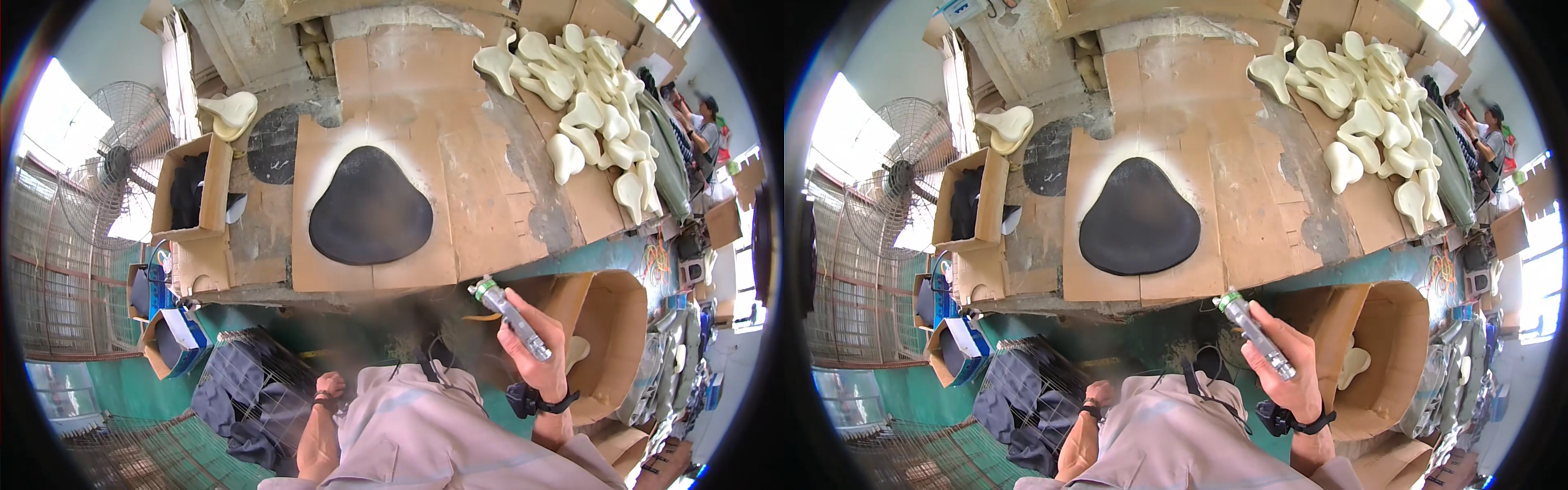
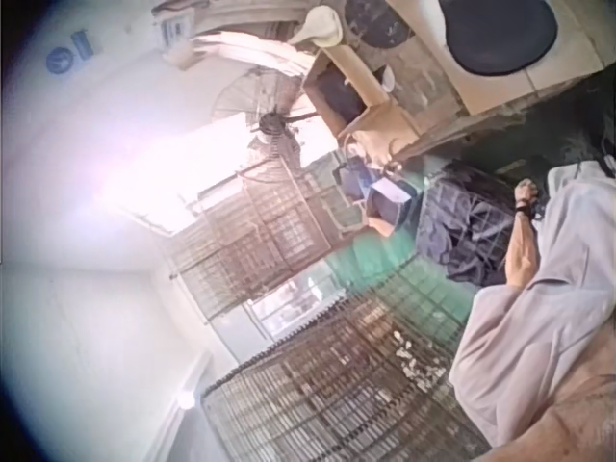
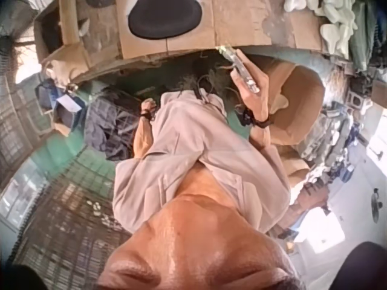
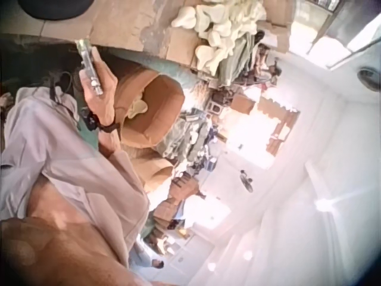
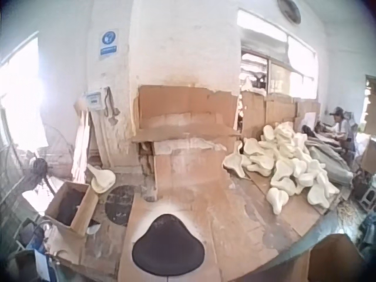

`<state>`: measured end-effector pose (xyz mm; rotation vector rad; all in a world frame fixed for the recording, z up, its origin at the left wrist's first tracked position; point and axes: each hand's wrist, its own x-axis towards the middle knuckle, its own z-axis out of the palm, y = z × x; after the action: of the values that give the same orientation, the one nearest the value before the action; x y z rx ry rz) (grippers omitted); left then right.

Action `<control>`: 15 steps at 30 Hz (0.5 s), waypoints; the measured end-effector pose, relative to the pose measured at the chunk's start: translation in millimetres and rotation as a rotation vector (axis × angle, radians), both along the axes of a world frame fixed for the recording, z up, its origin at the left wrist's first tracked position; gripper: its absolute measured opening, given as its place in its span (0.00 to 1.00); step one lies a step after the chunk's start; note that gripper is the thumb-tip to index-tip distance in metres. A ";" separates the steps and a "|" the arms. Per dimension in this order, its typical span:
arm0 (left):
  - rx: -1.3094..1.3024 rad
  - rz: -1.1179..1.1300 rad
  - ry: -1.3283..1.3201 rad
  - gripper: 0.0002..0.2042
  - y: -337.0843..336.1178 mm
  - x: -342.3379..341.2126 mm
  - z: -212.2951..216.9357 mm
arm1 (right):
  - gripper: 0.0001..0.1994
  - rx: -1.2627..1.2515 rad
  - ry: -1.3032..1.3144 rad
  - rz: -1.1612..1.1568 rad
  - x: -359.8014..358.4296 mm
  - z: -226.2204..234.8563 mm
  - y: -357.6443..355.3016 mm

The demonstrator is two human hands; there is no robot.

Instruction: The person repeatedly picks up black seat covers from a metal rack and sprays them with a handheld spray gun. The person holds each cover in the left hand and applies a coating with the right hand, then returns the cover to the rack. This process is repeated for multiple covers in a workshop setting.

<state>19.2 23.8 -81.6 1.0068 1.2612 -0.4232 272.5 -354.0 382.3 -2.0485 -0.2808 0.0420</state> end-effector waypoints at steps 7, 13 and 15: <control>0.106 -0.228 -0.084 0.05 -10.5 8.4 34.1 | 0.24 -0.116 0.074 0.057 -23.2 6.1 -19.9; 0.071 -0.280 -0.258 0.05 13.1 -4.5 -42.8 | 0.26 -0.087 0.100 -0.021 -27.1 14.1 -15.6; 0.003 -0.256 -0.312 0.10 29.8 -9.5 -70.1 | 0.26 -0.083 0.113 0.061 -27.7 17.3 -15.8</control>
<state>9.8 53.6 -151.7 1.1918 0.8579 -0.4404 244.8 -369.8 399.6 -2.1112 -0.2744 0.2097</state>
